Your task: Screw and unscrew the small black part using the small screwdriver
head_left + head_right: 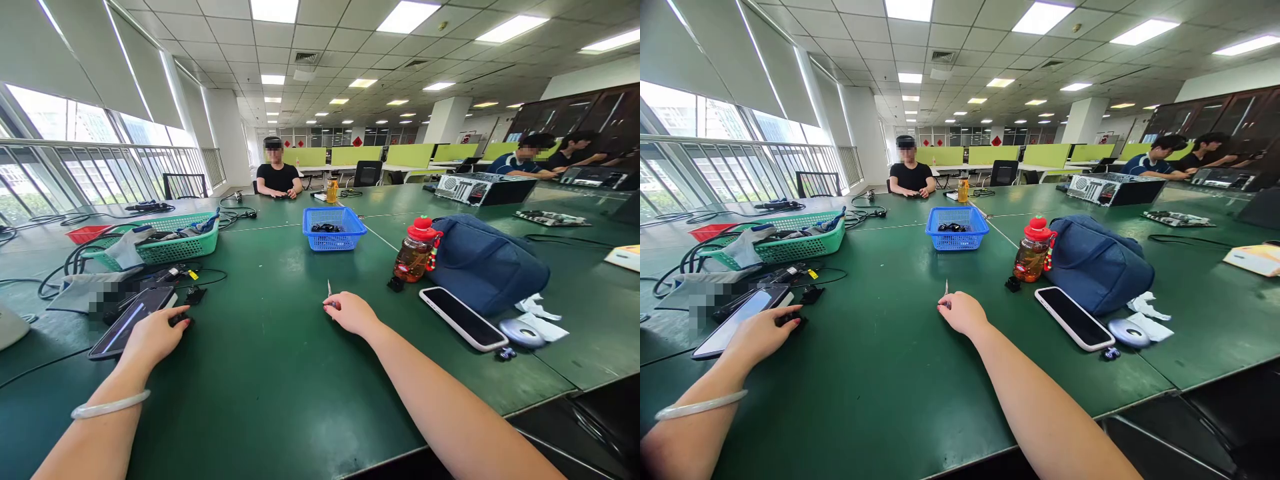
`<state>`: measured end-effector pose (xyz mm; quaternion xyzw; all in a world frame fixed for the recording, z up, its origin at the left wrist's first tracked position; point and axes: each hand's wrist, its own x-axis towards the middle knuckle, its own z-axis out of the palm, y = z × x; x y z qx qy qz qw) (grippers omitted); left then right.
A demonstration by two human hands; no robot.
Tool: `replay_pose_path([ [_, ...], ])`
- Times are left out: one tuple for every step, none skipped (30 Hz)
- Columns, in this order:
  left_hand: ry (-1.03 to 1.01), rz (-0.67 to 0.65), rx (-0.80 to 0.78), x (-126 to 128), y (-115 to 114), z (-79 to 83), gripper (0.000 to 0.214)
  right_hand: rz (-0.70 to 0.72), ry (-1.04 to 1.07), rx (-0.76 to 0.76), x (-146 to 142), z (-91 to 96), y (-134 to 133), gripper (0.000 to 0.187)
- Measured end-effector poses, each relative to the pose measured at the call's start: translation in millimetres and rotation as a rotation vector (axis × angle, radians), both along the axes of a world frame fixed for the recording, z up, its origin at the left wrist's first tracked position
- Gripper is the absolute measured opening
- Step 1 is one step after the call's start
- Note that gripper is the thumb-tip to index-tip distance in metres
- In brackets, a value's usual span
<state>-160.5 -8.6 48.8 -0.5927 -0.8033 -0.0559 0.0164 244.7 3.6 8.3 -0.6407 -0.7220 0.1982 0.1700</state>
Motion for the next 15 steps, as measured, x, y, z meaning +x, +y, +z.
replay_pose_path([
  [-0.012,0.008,-0.009,0.9,-0.5,1.9,0.049,-0.001,0.001,0.003,0.1,-0.6,0.3,0.027],
  [-0.026,0.012,-0.018,1.5,-1.1,3.5,0.048,-0.003,0.003,0.006,0.2,-1.4,0.6,0.027],
  [-0.038,0.016,-0.028,1.7,-1.5,5.0,0.048,-0.005,0.004,0.009,0.3,-2.1,0.9,0.026],
  [-0.049,0.02,-0.038,1.5,-1.9,6.1,0.049,-0.007,0.006,0.011,0.4,-2.7,1.2,0.026],
  [-0.06,0.023,-0.046,0.9,-2.2,6.9,0.049,-0.007,0.006,0.012,0.5,-3.2,1.4,0.026],
  [-0.069,0.025,-0.05,-0.1,-2.4,7.4,0.049,-0.005,0.005,0.013,0.6,-3.6,1.6,0.026],
  [-0.075,0.028,-0.052,-1.4,-2.4,7.7,0.049,-0.004,0.006,0.012,0.6,-3.7,1.7,0.026],
  [-0.078,0.029,-0.052,-2.9,-2.3,7.6,0.05,-0.004,0.008,0.011,0.7,-3.7,1.7,0.026],
  [-0.081,0.024,-0.053,-4.3,-2.2,7.4,0.05,-0.003,0.009,0.01,0.7,-3.6,1.7,0.026],
  [-0.087,0.014,-0.054,-5.6,-2.1,7.2,0.05,-0.002,0.009,0.01,0.8,-3.4,1.6,0.026],
  [-0.093,0.006,-0.057,-6.7,-2.1,6.9,0.049,-0.002,0.008,0.009,0.8,-3.2,1.5,0.026],
  [-0.1,-0.003,-0.061,-7.4,-2.2,6.8,0.049,-0.002,0.007,0.008,0.8,-3.1,1.4,0.026],
  [-0.11,-0.008,-0.067,-7.8,-2.4,6.8,0.049,-0.002,0.005,0.008,0.8,-3.0,1.4,0.026],
  [-0.12,-0.011,-0.069,-7.8,-2.8,7.0,0.049,-0.003,0.003,0.009,0.7,-3.0,1.4,0.026],
  [-0.132,-0.011,-0.068,-7.7,-3.3,7.2,0.048,-0.005,0.001,0.011,0.6,-2.9,1.4,0.026],
])
